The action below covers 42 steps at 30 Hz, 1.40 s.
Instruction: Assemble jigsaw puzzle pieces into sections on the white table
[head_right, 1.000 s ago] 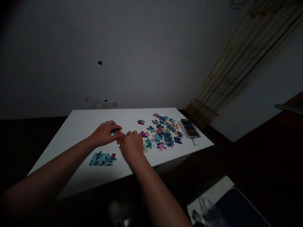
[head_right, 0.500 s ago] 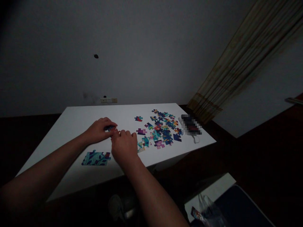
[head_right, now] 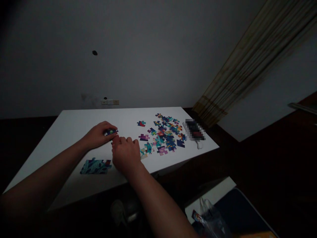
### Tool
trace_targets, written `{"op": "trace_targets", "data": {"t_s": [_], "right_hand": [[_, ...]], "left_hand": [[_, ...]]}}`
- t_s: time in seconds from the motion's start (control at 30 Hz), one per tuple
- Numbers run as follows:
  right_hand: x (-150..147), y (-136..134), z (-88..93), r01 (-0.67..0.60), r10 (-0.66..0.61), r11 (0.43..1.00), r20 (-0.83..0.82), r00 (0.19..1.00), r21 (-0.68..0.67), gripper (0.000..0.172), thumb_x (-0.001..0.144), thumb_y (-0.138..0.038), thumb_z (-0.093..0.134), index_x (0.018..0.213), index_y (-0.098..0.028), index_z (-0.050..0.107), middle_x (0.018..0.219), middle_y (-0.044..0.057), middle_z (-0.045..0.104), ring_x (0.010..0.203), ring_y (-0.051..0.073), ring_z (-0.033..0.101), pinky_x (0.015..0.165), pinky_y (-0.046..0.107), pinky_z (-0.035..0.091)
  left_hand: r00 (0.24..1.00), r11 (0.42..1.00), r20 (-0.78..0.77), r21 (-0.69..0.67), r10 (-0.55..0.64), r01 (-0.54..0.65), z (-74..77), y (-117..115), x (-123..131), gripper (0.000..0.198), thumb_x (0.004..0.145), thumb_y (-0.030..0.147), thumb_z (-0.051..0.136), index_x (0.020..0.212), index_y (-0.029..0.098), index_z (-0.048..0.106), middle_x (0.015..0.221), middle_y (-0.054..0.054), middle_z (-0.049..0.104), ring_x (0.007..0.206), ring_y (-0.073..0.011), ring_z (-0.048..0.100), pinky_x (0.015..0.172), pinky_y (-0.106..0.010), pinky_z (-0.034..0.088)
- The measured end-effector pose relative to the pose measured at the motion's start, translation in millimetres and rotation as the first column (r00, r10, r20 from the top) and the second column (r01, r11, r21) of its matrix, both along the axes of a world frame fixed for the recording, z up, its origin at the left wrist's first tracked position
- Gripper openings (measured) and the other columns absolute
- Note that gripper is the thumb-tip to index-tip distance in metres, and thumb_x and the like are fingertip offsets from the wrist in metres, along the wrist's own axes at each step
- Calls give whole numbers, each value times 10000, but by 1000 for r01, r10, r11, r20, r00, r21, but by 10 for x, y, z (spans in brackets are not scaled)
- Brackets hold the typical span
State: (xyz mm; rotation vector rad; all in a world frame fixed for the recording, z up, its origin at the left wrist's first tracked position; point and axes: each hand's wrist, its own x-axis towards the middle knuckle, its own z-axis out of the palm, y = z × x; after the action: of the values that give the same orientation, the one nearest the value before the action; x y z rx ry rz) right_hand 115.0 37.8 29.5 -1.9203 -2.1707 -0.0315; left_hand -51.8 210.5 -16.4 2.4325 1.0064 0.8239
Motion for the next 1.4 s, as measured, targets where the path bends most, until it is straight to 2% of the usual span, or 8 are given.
{"op": "trace_targets", "data": {"t_s": [0.17,0.4,0.6,0.83,0.9,1.1,1.27,1.4], "right_hand": [[40,1,-2,-11,10,1000,-21,1000,-20,425,1177,-404,480,1560,-249,578,1342,131,738,1208,316,634,978,500,517],[75,58,-49,-75,73,997,-43,996,-31,504,1159,-395,554,1606,-164,515,1411,164,698,1275,318,602,1018,498,524],[93,100,-73,-142,141,990,-45,989,-9,441,1171,-415,575,1523,-150,600,1441,145,707,1283,297,609,1038,488,517],[96,74,-8,-195,195,981,-24,981,8,357,1187,-258,485,1472,-134,661,1497,163,699,1266,277,642,1054,468,511],[87,36,-27,-229,229,973,-4,973,29,364,1187,-296,493,1443,-116,680,1525,188,681,1289,288,638,1065,475,508],[30,-84,-131,-259,255,959,43,966,115,542,1145,-455,576,1455,-17,655,1615,291,582,1400,355,580,1087,483,488],[45,-75,-106,-276,274,959,34,961,68,481,1155,-416,533,1410,-42,695,1539,260,660,1365,336,605,1069,460,483],[42,-73,-107,-279,278,958,21,960,64,505,1158,-442,534,1418,-36,683,1539,263,657,1382,345,595,1084,479,480]], "left_hand": [[999,1000,-45,13,24,-24,-4,25,25,318,907,491,705,1065,254,845,1069,-94,761,1032,-294,707,974,-480,573],[994,999,-104,31,40,-37,27,2,56,345,901,486,646,1067,240,821,1079,-110,758,1051,-311,705,992,-486,568],[975,994,-207,88,79,-62,42,-30,98,429,907,500,586,1150,204,781,1113,-153,733,1085,-354,684,1027,-528,555],[914,970,-332,149,232,-192,72,-87,129,491,935,516,533,1252,201,738,1198,-181,723,1166,-410,666,1012,-587,507],[900,966,-357,151,252,-211,88,-103,135,499,948,524,513,1267,205,728,1203,-185,723,1182,-421,660,1009,-598,493],[897,966,-361,143,254,-216,85,-107,146,503,939,522,510,1259,198,723,1205,-197,710,1176,-426,649,1000,-591,487],[900,968,-359,132,246,-211,112,-121,147,461,959,526,516,1240,224,724,1185,-183,707,1158,-410,645,999,-598,489],[897,972,-377,121,232,-201,134,-136,147,477,972,541,520,1260,213,713,1199,-195,701,1162,-421,646,994,-612,486]]}}
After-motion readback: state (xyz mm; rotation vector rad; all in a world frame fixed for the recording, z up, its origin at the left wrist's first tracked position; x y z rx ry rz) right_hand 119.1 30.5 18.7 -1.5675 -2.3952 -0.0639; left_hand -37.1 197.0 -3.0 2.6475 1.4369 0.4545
